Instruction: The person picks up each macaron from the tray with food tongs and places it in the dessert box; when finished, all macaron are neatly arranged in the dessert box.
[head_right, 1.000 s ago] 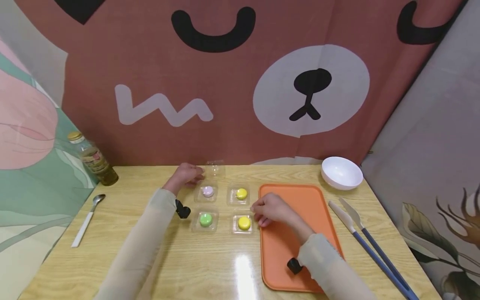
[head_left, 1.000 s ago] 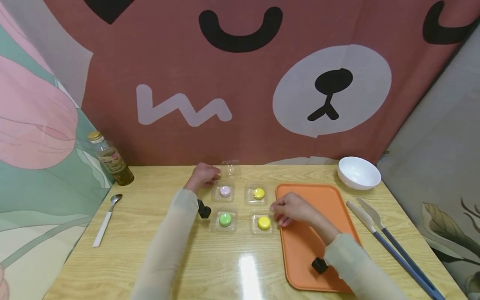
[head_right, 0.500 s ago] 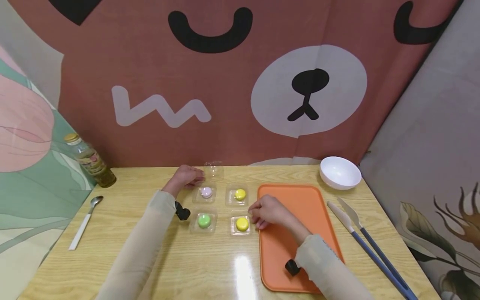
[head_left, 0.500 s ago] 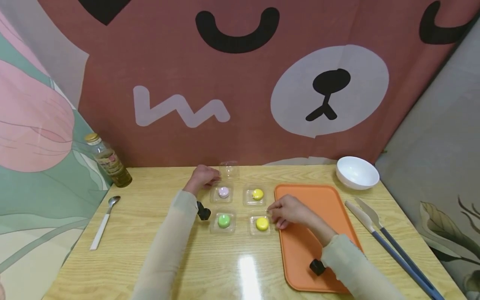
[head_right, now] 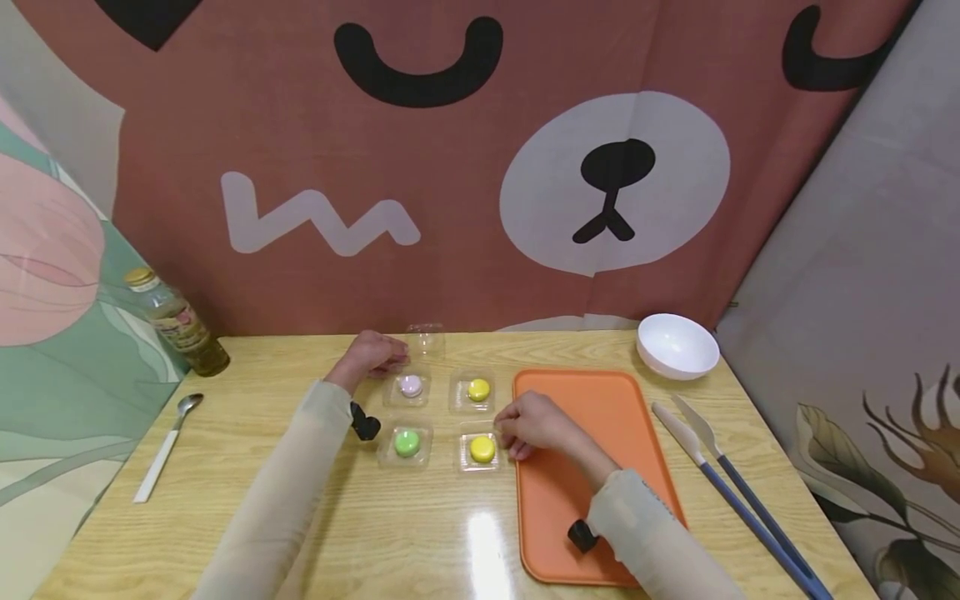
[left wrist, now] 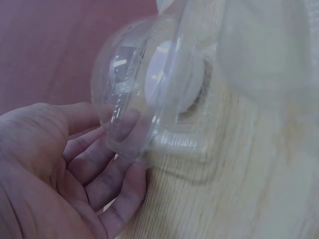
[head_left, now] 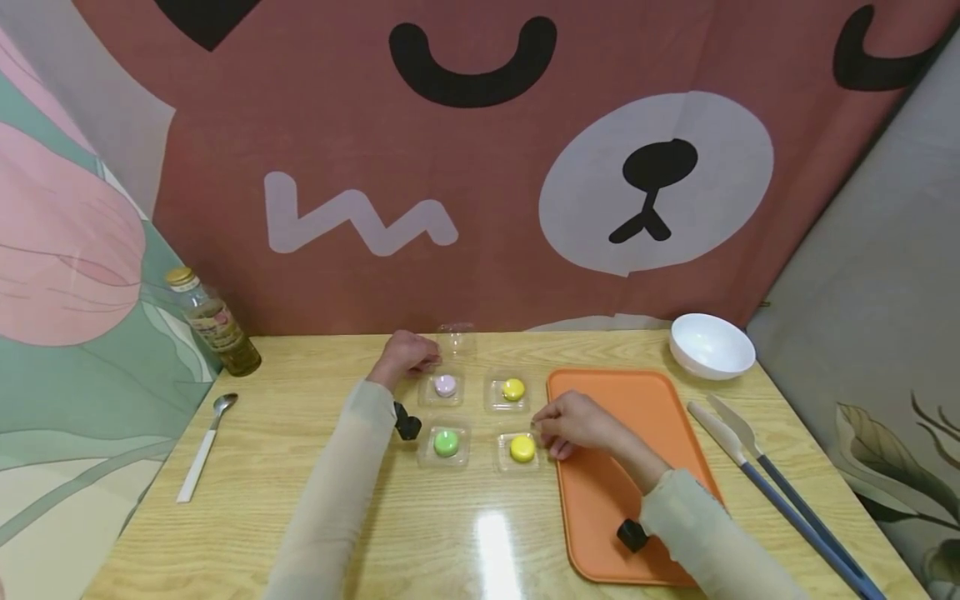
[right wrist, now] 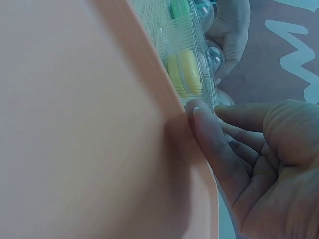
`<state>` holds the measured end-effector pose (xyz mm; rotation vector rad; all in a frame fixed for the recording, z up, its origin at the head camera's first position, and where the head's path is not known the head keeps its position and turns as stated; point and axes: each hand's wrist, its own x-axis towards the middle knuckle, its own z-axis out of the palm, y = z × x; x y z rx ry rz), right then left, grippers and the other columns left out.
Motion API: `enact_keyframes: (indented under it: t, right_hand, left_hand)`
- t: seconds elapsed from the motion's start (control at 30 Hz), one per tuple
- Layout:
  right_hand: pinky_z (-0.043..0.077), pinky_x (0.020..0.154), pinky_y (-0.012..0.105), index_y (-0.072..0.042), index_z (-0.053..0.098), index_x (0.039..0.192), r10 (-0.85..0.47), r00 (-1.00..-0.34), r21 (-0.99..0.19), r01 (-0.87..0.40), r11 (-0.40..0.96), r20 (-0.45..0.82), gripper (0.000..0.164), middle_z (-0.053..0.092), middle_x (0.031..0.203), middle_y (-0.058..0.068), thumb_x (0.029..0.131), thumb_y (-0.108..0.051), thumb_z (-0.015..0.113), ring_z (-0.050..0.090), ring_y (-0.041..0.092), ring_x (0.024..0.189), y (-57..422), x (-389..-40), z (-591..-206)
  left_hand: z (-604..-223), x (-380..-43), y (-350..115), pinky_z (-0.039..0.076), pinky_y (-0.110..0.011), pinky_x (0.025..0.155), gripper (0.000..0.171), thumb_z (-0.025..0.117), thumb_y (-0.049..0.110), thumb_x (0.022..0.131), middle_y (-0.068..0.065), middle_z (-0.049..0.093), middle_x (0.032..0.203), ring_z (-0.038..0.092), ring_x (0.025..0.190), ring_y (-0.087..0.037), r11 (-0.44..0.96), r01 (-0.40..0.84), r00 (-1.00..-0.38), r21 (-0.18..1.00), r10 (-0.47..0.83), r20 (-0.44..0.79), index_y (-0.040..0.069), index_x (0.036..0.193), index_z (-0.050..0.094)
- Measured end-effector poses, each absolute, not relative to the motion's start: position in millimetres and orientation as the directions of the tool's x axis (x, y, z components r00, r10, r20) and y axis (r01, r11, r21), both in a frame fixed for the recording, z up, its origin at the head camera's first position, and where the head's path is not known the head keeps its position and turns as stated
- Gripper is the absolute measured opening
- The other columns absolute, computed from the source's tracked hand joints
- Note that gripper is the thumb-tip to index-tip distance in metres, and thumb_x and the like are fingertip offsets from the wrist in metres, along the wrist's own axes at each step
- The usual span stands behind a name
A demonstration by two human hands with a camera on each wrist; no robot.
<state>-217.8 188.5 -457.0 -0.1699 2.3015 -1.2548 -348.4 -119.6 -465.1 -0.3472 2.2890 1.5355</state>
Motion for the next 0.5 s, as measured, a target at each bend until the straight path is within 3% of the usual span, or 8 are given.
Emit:
enact_keyframes:
  t: [0.13,0.33,0.5]
  right_hand:
    - [0.062,0.058,0.030,0.005,0.071,0.119,-0.353,-0.861,-0.815,0.113,0.569,-0.366,0.027,0.073,0.080,0.013,0.101,-0.010,0.057,0.071,0.017,0.062,189.6,-217.3,-457.5]
    - [0.061,0.056,0.031,-0.001,0.077,0.090,-0.363,-0.868,-0.802,0.063,0.594,-0.337,0.030,0.074,0.076,0.011,0.103,-0.019,0.058,0.070,0.018,0.059,190.9,-216.8,-457.6]
    - [0.061,0.057,0.032,0.000,0.076,0.084,-0.366,-0.867,-0.800,0.060,0.597,-0.339,0.036,0.074,0.076,0.012,0.103,-0.025,0.059,0.070,0.018,0.060,190.7,-216.9,-456.5]
  left_hand:
    - [-464.8,-348.0,-121.2,0.055,-0.027,0.061,0.027,0.070,0.022,0.095,-0.002,0.077,0.084,0.069,0.065,-0.010,0.371,-0.402,-0.902,0.837,-0.007,-0.431,0.005,0.115,0.074]
    - [-462.0,-346.8,-122.6,0.056,-0.027,0.066,0.032,0.069,0.022,0.095,-0.003,0.079,0.095,0.072,0.072,-0.011,0.339,-0.402,-0.906,0.850,-0.011,-0.424,0.007,0.123,0.072]
    - [-458.1,-346.2,-121.1,0.057,-0.029,0.071,0.029,0.071,0.018,0.093,-0.010,0.079,0.104,0.075,0.087,-0.019,0.348,-0.361,-0.929,0.865,-0.050,-0.368,0.005,0.119,0.074]
